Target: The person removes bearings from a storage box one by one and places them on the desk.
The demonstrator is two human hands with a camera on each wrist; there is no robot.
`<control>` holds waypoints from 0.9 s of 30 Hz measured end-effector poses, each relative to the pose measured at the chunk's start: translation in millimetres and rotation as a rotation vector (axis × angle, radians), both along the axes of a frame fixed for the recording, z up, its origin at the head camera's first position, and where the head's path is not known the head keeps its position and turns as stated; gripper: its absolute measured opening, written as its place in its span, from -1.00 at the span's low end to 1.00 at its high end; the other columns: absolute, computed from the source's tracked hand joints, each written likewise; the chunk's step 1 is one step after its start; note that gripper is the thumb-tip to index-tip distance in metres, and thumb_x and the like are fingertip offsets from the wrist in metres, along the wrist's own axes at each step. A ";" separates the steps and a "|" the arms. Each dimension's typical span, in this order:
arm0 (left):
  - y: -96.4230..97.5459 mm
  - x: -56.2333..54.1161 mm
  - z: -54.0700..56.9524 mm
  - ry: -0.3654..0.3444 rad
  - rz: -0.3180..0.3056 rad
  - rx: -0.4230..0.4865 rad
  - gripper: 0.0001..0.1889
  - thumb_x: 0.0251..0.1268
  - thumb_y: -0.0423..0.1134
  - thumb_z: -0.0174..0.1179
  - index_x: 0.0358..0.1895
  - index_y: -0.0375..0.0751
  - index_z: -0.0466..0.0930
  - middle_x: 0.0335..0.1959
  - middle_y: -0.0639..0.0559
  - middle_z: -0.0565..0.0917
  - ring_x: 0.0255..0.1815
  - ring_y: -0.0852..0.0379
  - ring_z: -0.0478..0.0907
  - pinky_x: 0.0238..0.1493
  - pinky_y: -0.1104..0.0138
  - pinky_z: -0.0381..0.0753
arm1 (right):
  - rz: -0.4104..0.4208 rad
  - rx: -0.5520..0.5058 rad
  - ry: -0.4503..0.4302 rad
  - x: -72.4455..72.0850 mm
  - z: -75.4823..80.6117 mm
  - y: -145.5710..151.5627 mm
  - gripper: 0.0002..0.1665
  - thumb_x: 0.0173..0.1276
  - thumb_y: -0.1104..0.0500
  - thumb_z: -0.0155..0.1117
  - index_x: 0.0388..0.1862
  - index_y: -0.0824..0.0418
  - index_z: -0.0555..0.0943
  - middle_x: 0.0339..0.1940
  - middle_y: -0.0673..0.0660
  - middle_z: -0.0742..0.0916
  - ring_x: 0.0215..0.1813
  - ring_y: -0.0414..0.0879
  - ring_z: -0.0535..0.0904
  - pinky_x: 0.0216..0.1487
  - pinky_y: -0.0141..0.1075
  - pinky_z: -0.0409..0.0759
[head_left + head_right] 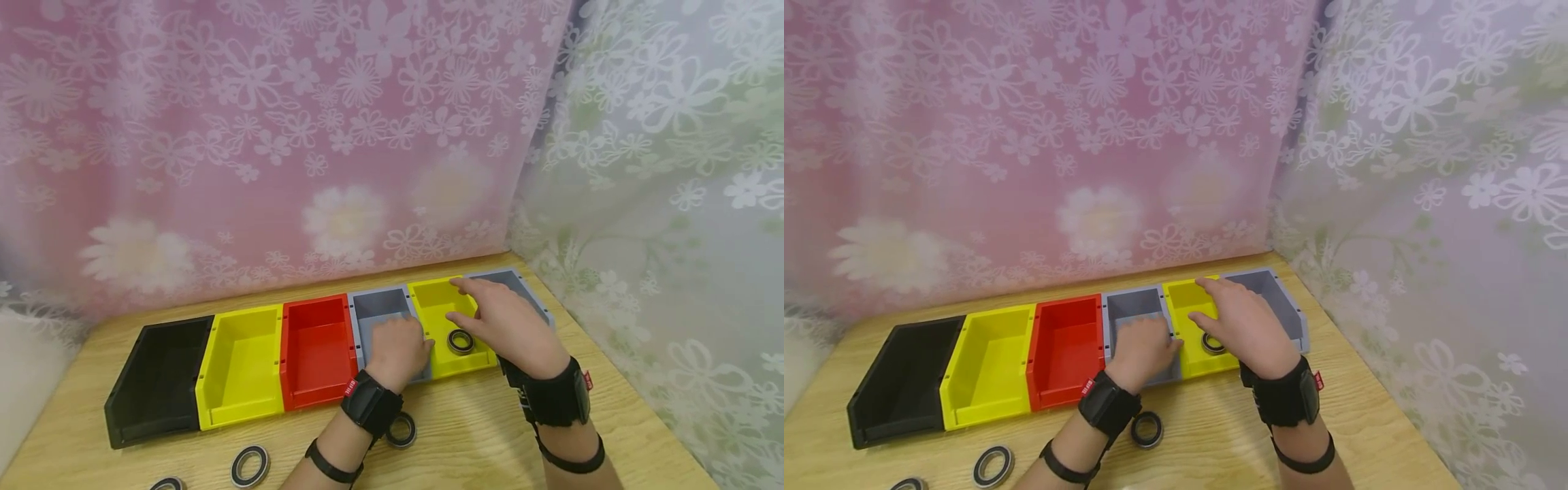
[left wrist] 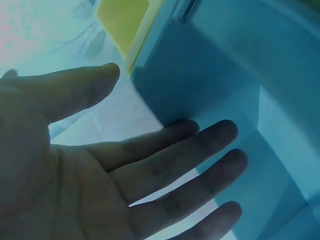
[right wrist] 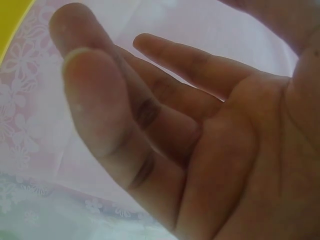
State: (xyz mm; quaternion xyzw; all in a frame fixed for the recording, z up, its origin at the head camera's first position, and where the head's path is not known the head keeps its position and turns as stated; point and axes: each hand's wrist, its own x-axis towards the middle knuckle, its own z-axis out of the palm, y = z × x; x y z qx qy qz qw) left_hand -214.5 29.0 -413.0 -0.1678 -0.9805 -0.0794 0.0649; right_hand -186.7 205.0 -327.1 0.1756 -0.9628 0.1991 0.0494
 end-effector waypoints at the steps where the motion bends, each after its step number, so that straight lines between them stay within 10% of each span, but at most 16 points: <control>1: 0.8 -0.2 -1.9 0.004 0.001 0.001 -0.54 0.33 0.13 0.38 -0.50 -0.18 0.57 -0.70 0.08 0.41 -0.62 0.09 0.50 -0.52 0.25 0.52 | 0.000 0.006 0.002 -0.3 -0.1 -1.3 -0.36 0.47 0.03 0.38 0.44 0.23 0.49 0.03 0.15 0.75 -0.46 -0.25 0.52 -0.41 -0.29 0.52; 27: 12.1 5.5 -24.1 0.041 0.070 0.053 -0.51 0.35 0.16 0.35 -0.40 -0.25 0.56 -0.71 0.02 0.45 -0.67 0.07 0.52 -0.63 0.25 0.46 | -0.007 0.027 0.127 -30.9 -30.5 -18.4 -0.40 0.37 0.13 0.49 0.35 0.21 0.56 0.26 0.21 0.64 -0.11 0.07 0.69 -0.18 -0.13 0.68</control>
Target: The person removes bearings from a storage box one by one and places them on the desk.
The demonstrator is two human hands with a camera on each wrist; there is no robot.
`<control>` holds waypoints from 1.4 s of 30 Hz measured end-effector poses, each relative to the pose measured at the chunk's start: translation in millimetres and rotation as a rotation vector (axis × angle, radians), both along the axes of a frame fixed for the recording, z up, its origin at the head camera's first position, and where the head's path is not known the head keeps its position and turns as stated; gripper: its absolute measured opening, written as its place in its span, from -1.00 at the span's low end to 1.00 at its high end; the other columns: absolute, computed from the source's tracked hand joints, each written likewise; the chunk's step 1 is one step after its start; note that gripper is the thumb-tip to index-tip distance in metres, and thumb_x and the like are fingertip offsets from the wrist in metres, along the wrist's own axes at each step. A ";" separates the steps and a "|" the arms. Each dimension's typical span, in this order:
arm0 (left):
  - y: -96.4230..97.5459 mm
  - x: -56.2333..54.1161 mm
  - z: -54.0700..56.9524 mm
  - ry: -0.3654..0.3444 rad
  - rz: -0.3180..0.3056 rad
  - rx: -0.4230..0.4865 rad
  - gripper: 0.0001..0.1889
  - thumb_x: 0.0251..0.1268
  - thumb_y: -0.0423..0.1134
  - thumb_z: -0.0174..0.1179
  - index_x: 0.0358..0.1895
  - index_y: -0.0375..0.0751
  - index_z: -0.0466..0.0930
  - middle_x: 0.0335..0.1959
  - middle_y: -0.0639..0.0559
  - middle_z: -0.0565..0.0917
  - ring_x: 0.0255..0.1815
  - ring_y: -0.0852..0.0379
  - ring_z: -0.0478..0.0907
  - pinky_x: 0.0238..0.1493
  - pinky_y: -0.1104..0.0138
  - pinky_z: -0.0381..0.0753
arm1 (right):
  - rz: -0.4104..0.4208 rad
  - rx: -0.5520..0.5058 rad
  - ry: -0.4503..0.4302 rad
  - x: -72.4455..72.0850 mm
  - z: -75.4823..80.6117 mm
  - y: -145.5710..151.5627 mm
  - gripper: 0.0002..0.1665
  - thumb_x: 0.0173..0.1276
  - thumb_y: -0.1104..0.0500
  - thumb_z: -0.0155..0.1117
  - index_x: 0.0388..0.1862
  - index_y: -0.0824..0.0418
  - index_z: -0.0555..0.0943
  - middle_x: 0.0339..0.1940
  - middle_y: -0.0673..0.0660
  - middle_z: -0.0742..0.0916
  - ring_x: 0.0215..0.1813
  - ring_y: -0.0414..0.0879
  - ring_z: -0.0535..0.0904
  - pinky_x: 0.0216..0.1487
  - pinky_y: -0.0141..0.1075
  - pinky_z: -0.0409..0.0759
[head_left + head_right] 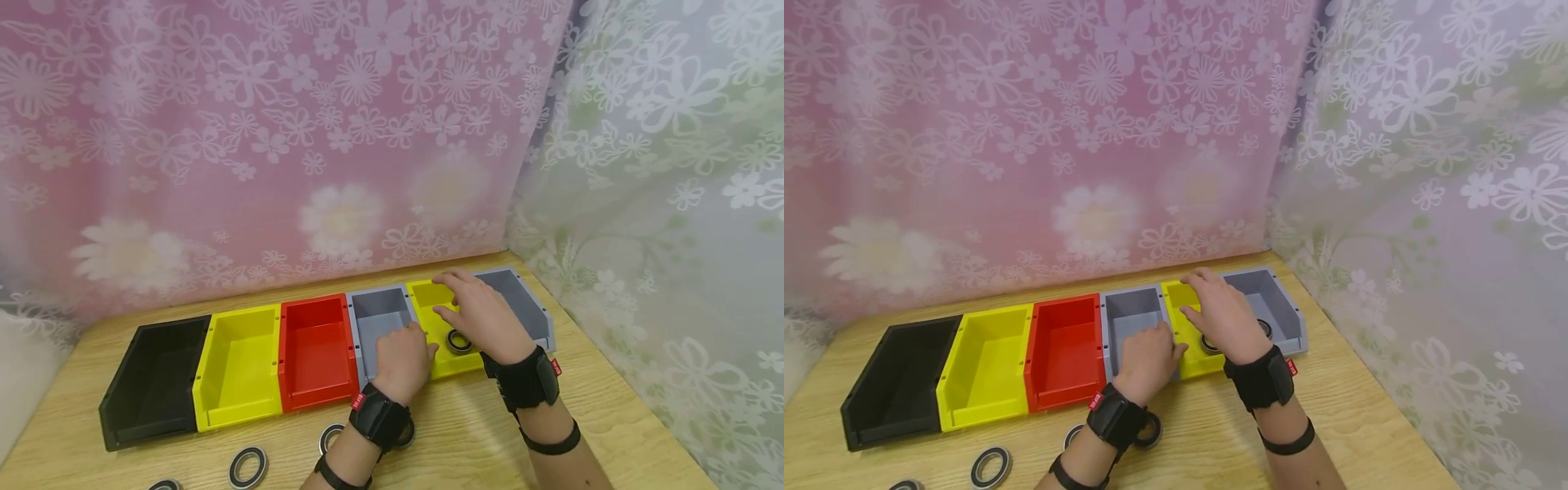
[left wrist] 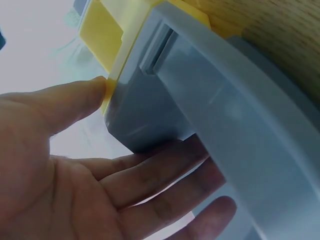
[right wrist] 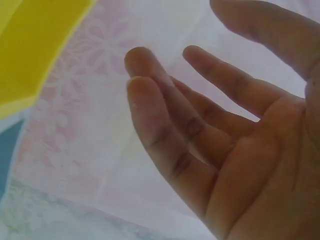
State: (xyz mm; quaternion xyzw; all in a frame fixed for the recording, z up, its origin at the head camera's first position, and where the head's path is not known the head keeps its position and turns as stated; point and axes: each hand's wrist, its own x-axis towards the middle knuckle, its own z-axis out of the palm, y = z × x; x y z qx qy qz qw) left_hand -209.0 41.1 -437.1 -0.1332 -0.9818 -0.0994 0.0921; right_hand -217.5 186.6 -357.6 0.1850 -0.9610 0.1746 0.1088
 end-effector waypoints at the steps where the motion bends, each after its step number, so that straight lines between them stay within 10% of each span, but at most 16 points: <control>1: 0.1 0.0 0.5 -0.001 -0.002 0.003 -0.52 0.34 0.15 0.35 -0.39 -0.25 0.57 -0.70 0.02 0.46 -0.67 0.07 0.52 -0.63 0.24 0.47 | -0.008 0.008 -0.016 -2.9 -3.0 0.5 -0.40 0.37 0.12 0.49 0.34 0.22 0.57 0.28 0.22 0.62 -0.11 0.07 0.70 -0.16 -0.12 0.69; 21: 0.3 2.9 0.9 -0.002 -0.010 0.028 -0.54 0.35 0.12 0.36 -0.34 -0.28 0.58 -0.69 -0.01 0.50 -0.66 0.04 0.55 -0.64 0.22 0.48 | -0.094 0.137 -0.326 -34.7 -48.8 -2.6 -0.39 0.34 0.12 0.51 0.28 0.36 0.60 0.15 0.32 0.72 0.05 0.13 0.68 0.06 0.01 0.64; 42: -1.2 3.6 0.1 0.012 -0.023 0.047 -0.53 0.36 0.11 0.36 -0.41 -0.26 0.51 -0.71 0.01 0.44 -0.68 0.05 0.51 -0.68 0.24 0.41 | -0.113 0.181 -0.373 -39.7 -60.5 -3.3 -0.70 0.30 0.17 0.50 -0.12 0.37 0.73 -0.31 0.21 0.73 -0.40 -0.02 0.54 -0.32 -0.20 0.51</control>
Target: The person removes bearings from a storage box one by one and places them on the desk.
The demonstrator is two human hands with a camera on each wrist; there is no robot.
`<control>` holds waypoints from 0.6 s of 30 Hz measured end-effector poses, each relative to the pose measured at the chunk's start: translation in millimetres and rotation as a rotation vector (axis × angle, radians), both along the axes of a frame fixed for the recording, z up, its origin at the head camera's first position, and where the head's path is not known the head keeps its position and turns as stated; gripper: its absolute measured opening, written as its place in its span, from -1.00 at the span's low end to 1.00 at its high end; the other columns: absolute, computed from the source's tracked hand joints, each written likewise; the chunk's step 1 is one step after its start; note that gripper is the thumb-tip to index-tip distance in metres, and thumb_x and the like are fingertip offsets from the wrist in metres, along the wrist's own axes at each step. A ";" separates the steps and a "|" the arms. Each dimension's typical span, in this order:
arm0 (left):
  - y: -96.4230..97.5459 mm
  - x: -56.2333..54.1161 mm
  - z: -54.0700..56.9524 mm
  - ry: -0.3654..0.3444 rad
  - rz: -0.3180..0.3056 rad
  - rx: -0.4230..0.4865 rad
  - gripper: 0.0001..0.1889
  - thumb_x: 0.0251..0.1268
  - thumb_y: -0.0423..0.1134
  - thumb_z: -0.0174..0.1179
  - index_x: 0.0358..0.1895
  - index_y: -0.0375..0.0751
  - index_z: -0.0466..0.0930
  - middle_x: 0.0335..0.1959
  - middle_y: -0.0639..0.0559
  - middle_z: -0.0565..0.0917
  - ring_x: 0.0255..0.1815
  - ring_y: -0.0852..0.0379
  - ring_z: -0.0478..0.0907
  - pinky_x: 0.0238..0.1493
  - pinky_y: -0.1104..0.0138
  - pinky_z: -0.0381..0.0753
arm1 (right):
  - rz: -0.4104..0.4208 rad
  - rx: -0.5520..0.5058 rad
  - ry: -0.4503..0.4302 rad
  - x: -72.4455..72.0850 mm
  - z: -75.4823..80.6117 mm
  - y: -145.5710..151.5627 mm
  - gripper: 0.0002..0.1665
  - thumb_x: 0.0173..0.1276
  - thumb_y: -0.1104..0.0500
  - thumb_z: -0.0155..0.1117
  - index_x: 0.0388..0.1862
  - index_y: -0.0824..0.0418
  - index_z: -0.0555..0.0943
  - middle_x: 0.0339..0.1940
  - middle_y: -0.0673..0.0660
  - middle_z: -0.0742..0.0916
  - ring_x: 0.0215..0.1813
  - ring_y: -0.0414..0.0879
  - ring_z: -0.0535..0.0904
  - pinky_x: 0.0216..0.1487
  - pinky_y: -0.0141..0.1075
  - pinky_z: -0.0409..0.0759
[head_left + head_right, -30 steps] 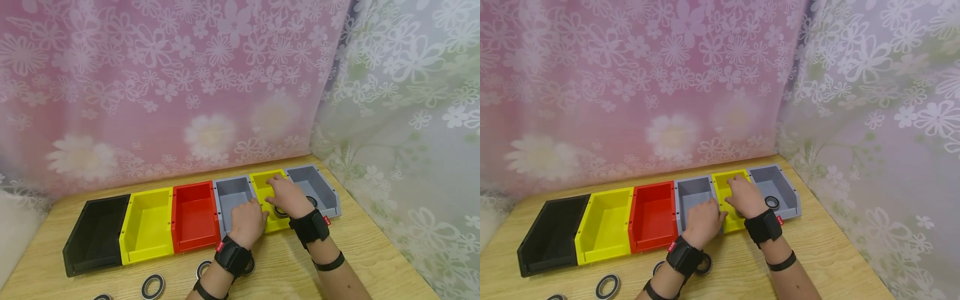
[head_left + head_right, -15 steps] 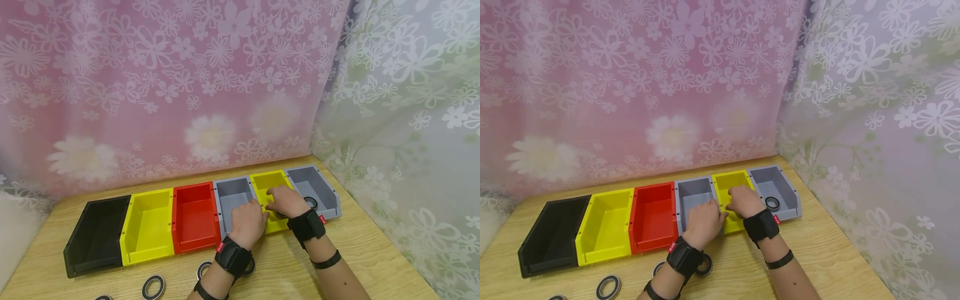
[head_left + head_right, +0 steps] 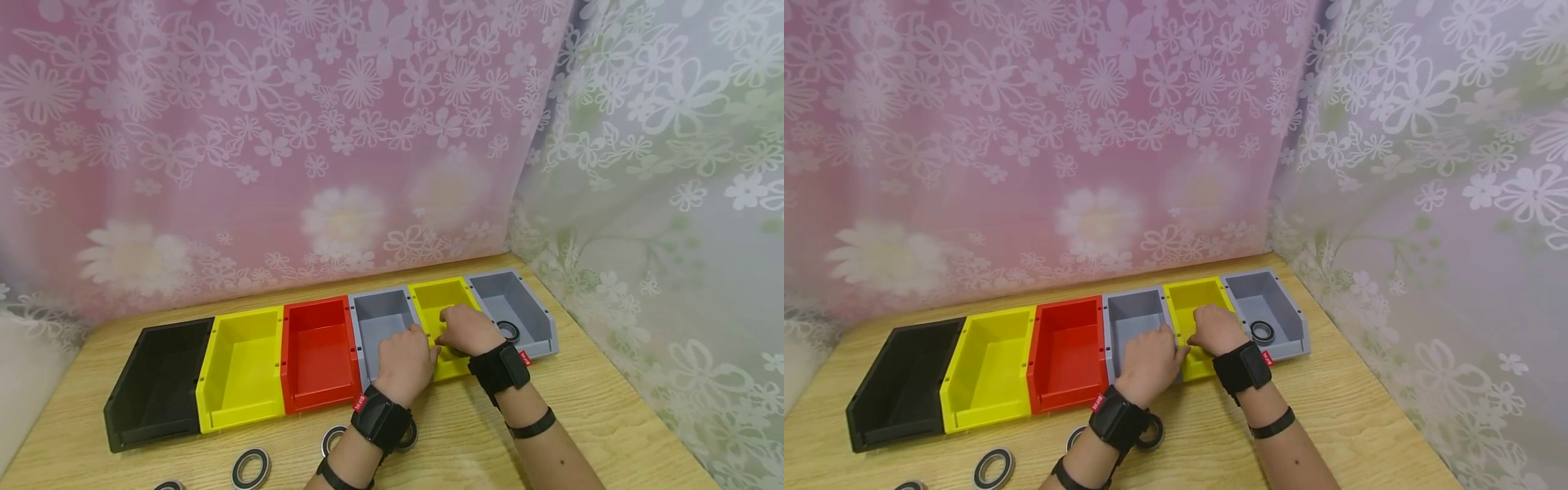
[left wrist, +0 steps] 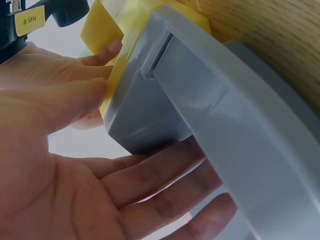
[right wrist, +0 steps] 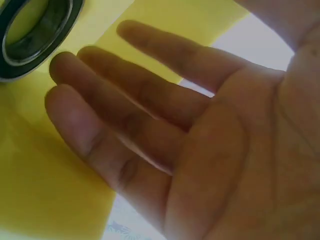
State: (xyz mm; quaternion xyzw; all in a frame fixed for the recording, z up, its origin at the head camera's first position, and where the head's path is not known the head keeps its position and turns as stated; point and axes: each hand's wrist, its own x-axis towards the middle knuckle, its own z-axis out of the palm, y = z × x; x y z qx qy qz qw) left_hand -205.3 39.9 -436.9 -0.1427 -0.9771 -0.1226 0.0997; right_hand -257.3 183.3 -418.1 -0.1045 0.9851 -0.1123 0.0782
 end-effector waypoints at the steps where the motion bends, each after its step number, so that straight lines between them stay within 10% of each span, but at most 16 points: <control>1: 0.1 0.1 0.2 0.002 0.000 0.001 -0.53 0.36 0.11 0.36 -0.42 -0.25 0.51 -0.71 0.01 0.44 -0.68 0.05 0.51 -0.67 0.24 0.41 | -0.007 0.007 -0.001 0.3 -0.2 0.1 -0.74 0.30 0.16 0.50 -0.21 0.36 0.73 -0.39 0.18 0.69 -0.44 -0.03 0.52 -0.36 -0.22 0.48; 7: 0.4 0.6 1.6 0.000 0.002 0.007 -0.52 0.36 0.11 0.36 -0.44 -0.24 0.49 -0.70 0.01 0.43 -0.67 0.05 0.51 -0.67 0.24 0.40 | -0.014 0.046 0.004 2.2 0.2 -0.1 -0.68 0.32 0.15 0.49 -0.53 0.25 0.58 -0.65 0.06 0.45 -0.57 -0.07 0.42 -0.51 -0.28 0.32; 18: -0.8 0.1 0.9 -0.001 -0.001 0.005 -0.54 0.36 0.09 0.35 -0.40 -0.26 0.53 -0.69 0.00 0.47 -0.67 0.04 0.53 -0.66 0.24 0.43 | 0.025 -0.013 -0.028 0.6 1.9 -0.5 -0.68 0.34 0.24 0.45 0.02 0.39 0.71 -0.17 0.23 0.76 -0.31 0.00 0.58 -0.20 -0.15 0.59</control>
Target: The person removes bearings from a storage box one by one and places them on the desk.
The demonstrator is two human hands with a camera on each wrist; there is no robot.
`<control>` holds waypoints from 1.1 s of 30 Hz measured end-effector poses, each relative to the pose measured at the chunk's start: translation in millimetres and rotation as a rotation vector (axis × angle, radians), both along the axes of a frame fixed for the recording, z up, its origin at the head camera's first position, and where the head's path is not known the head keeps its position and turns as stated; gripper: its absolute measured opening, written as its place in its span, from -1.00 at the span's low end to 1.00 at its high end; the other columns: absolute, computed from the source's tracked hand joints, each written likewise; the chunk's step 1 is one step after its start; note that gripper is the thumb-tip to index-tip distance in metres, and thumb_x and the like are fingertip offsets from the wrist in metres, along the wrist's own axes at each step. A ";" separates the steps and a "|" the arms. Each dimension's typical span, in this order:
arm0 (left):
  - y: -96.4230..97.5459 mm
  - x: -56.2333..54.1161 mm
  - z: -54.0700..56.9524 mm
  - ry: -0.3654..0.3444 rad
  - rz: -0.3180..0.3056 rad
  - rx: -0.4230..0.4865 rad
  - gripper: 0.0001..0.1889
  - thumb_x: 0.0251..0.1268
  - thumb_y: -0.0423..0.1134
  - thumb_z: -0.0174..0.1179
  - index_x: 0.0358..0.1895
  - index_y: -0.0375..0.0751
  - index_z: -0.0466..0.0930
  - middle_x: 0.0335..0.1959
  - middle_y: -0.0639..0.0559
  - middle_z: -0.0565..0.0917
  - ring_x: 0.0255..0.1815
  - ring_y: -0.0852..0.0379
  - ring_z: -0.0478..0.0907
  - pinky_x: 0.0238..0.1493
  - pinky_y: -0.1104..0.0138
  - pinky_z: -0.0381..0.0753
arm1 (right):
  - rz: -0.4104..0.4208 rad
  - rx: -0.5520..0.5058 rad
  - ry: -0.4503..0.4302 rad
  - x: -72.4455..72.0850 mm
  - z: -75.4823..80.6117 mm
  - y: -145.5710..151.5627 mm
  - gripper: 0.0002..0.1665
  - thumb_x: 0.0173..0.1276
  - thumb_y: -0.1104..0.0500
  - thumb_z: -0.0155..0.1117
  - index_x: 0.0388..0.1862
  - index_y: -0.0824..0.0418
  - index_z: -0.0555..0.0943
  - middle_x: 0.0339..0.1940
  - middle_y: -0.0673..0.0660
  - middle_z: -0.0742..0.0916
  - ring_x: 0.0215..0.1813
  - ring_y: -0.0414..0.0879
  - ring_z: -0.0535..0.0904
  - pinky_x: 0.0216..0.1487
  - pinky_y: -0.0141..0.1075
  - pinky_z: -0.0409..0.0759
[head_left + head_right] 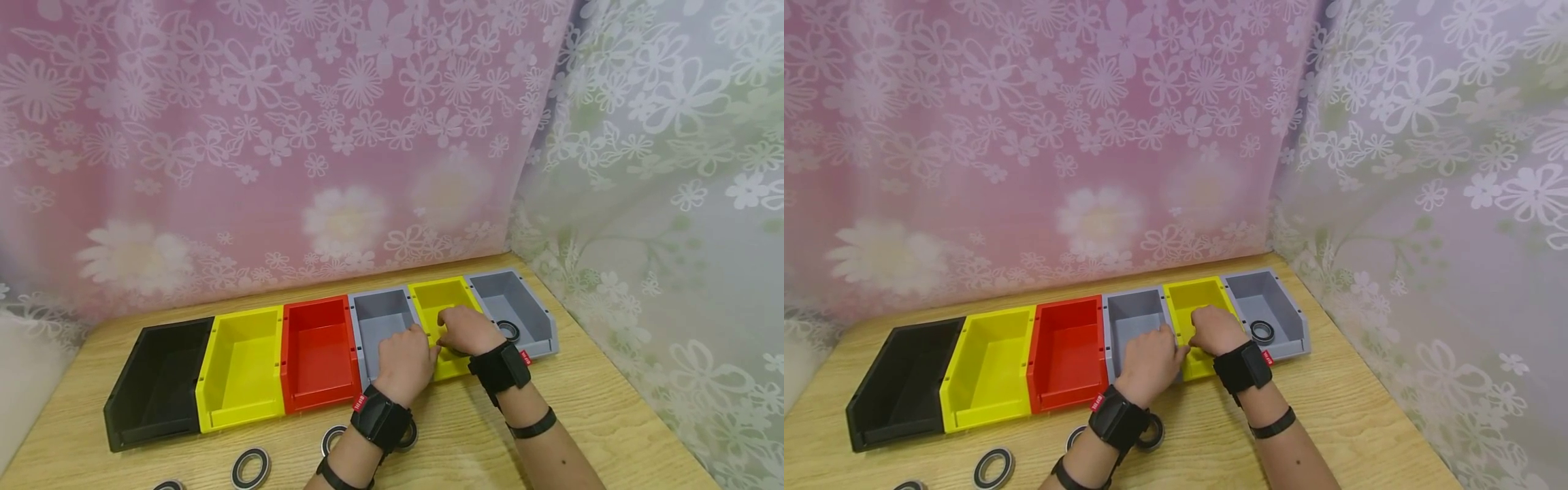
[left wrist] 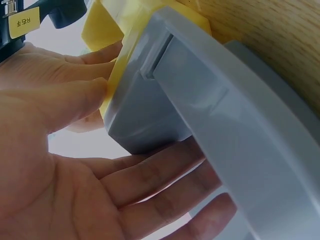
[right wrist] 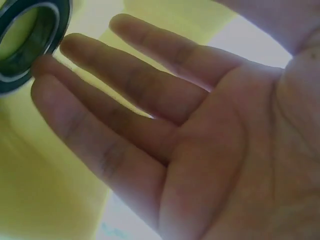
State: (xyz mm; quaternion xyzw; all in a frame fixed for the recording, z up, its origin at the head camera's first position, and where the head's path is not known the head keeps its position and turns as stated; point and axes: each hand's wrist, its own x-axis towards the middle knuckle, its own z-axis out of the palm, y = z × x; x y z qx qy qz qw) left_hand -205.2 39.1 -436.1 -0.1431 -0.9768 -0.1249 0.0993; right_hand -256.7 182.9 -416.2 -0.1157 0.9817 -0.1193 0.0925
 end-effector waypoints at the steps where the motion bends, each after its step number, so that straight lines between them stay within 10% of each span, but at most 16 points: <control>1: 0.0 0.1 0.0 0.001 0.000 0.001 -0.55 0.36 0.09 0.36 -0.40 -0.26 0.53 -0.69 -0.01 0.47 -0.66 0.04 0.53 -0.65 0.23 0.44 | -0.008 -0.003 -0.001 -0.4 -0.4 0.4 -0.70 0.33 0.24 0.46 -0.02 0.39 0.71 -0.23 0.22 0.75 -0.34 0.00 0.58 -0.22 -0.16 0.57; 8: 0.0 0.7 0.5 -0.008 -0.003 0.016 -0.54 0.35 0.09 0.37 -0.41 -0.26 0.52 -0.69 -0.02 0.49 -0.65 0.02 0.55 -0.65 0.22 0.46 | -0.069 0.031 0.019 0.5 -5.2 2.0 -0.68 0.25 0.19 0.57 -0.46 0.31 0.57 -0.62 0.09 0.48 -0.54 -0.05 0.45 -0.44 -0.26 0.40; 33: -0.4 0.1 1.7 -0.001 -0.009 0.010 -0.55 0.36 0.08 0.37 -0.41 -0.26 0.53 -0.68 -0.01 0.48 -0.65 0.04 0.54 -0.66 0.24 0.43 | -0.072 0.045 0.022 4.5 -0.9 0.8 -0.57 0.33 0.14 0.46 -0.65 0.23 0.49 -0.69 0.02 0.33 -0.60 -0.10 0.32 -0.50 -0.28 0.28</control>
